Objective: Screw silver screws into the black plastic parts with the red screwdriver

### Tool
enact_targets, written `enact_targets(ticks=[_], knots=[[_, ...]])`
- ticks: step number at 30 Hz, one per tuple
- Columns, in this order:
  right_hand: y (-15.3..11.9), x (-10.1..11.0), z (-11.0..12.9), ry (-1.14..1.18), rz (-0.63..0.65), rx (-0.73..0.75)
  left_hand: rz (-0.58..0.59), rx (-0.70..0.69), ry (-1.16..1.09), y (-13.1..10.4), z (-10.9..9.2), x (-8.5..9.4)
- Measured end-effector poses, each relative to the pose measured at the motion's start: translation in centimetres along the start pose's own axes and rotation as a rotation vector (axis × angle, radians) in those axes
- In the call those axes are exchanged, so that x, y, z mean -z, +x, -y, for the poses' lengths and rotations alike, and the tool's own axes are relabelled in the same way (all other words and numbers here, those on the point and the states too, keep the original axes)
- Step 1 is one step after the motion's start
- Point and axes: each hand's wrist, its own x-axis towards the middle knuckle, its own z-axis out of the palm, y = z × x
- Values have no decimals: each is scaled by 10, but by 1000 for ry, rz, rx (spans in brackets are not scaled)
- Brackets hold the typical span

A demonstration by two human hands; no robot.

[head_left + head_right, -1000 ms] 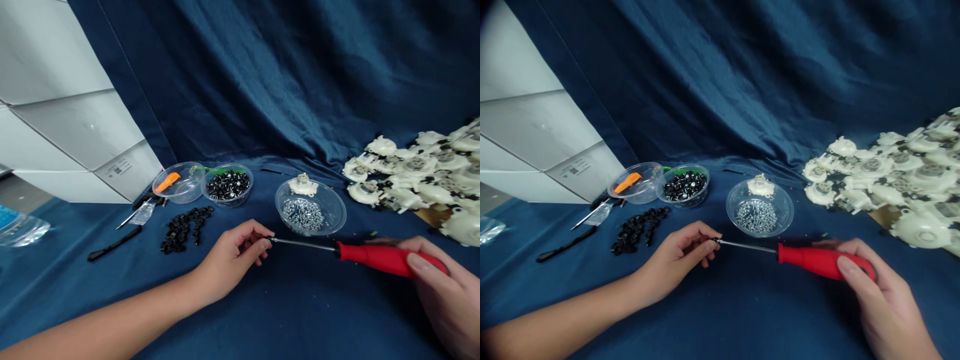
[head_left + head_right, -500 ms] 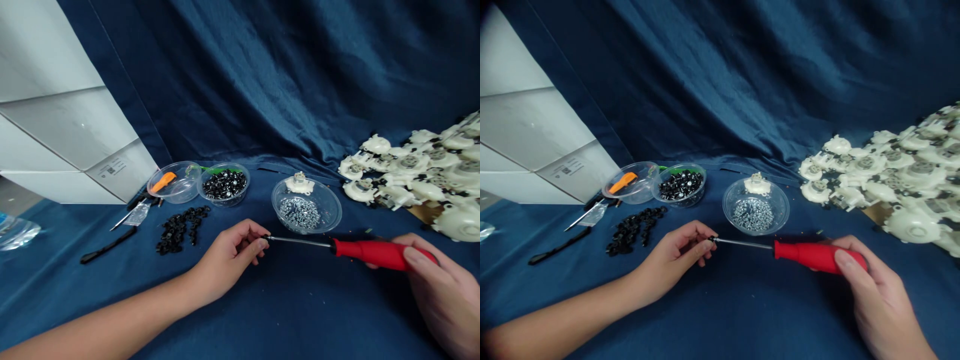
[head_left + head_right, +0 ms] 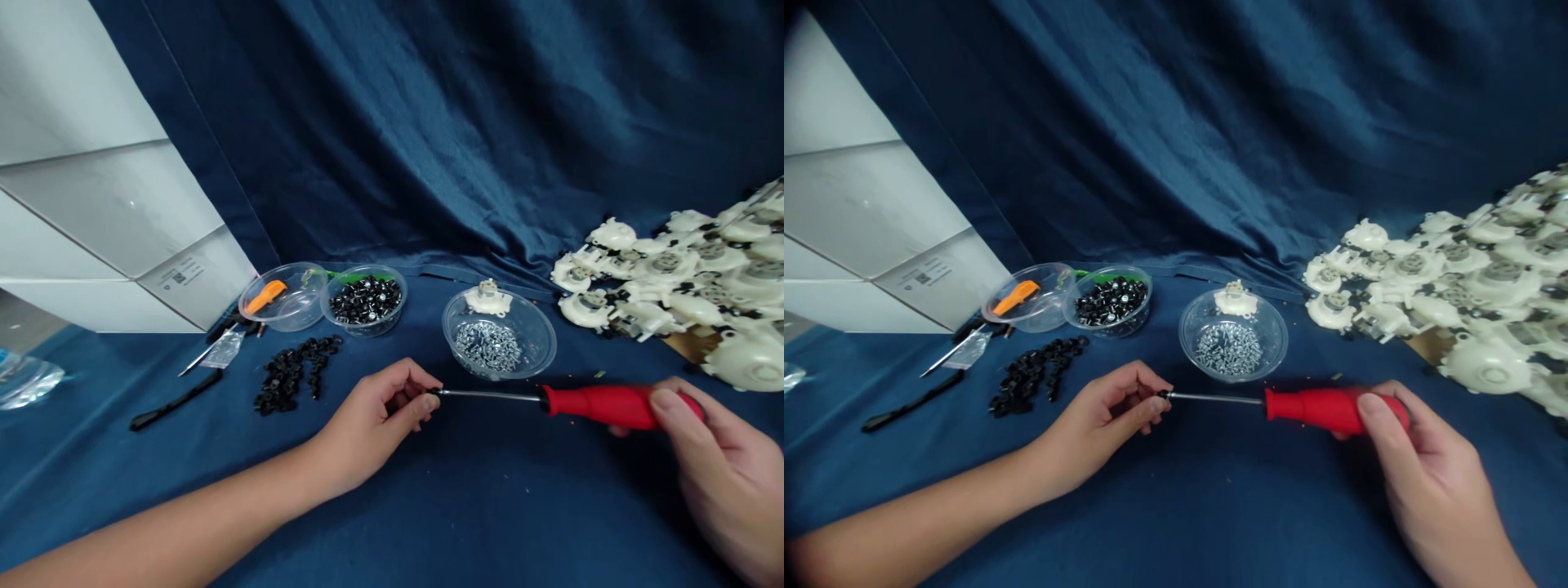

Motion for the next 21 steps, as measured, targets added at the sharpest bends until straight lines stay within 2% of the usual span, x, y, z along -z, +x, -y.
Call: enact_targets(ticks=[3, 8, 14, 19, 21], knots=[[3, -4, 5, 6, -10, 11, 2, 2, 8, 0, 0, 0], [6, -14, 12, 242, -95, -23, 4, 6, 30, -1, -1, 0], [7, -3, 1, -15, -1, 34, -16, 11, -18, 0, -2, -1], [3, -17, 16, 253, -126, -68, -16, 28, -7, 0, -2, -2], [2, -17, 14, 302, -128, -72, -11, 29, 9, 0, -3, -2]])
